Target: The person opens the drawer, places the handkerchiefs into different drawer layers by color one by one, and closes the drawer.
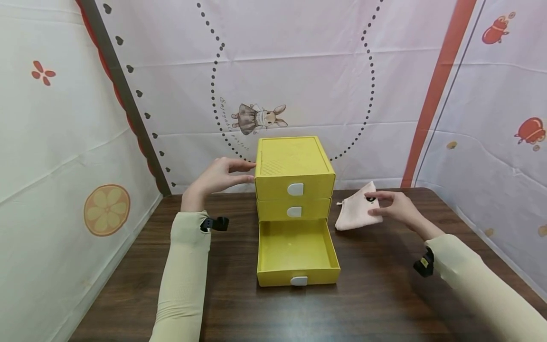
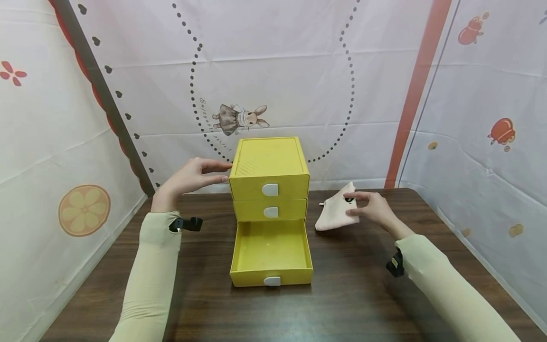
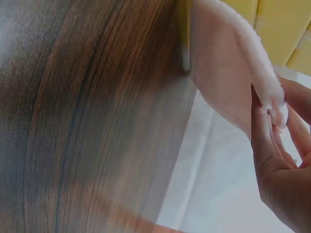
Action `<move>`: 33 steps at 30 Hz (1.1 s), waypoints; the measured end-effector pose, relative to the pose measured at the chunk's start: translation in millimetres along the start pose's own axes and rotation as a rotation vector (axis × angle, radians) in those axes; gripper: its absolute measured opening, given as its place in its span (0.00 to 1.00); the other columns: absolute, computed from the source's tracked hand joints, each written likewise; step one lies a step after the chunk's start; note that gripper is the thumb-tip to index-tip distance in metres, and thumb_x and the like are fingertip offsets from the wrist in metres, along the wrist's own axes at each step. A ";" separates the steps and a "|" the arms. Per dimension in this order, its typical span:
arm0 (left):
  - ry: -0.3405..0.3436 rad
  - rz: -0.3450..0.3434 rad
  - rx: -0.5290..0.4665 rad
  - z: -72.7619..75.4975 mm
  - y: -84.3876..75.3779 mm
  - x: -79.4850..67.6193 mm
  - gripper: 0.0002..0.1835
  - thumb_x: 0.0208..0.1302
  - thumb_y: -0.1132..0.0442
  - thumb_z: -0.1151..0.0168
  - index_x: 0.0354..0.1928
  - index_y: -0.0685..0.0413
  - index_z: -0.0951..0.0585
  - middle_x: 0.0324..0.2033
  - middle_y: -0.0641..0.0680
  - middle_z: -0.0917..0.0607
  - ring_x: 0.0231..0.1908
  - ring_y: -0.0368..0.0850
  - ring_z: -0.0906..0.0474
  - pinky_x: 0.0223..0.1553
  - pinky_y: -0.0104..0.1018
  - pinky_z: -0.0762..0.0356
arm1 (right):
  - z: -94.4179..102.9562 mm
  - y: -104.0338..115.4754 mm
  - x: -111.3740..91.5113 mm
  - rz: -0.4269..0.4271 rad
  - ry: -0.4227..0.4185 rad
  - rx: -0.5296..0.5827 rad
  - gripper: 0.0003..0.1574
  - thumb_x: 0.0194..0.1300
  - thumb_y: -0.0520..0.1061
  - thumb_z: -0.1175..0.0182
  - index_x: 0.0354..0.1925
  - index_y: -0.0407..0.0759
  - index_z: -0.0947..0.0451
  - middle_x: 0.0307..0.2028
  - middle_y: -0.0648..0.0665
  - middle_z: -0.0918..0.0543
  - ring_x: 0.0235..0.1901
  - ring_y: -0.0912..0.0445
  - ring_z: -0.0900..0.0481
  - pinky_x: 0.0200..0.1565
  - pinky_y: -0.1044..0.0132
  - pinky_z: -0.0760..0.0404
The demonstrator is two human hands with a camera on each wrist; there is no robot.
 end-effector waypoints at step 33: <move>-0.004 -0.008 -0.004 -0.1 -1.8 -1.5 0.28 0.58 0.44 0.35 0.59 0.46 0.22 0.56 0.50 0.20 0.57 0.45 0.25 0.60 0.46 0.28 | 23.4 42.5 -59.7 0.062 0.015 0.111 0.40 0.54 0.54 0.30 0.63 0.47 0.28 0.55 0.33 0.22 0.37 0.64 0.16 0.34 0.63 0.16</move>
Point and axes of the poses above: each hand's wrist, its own x-axis towards the middle knuckle, its own z-axis out of the back of the hand, y = z × x, the point moved 9 cm from there along x, towards the middle knuckle
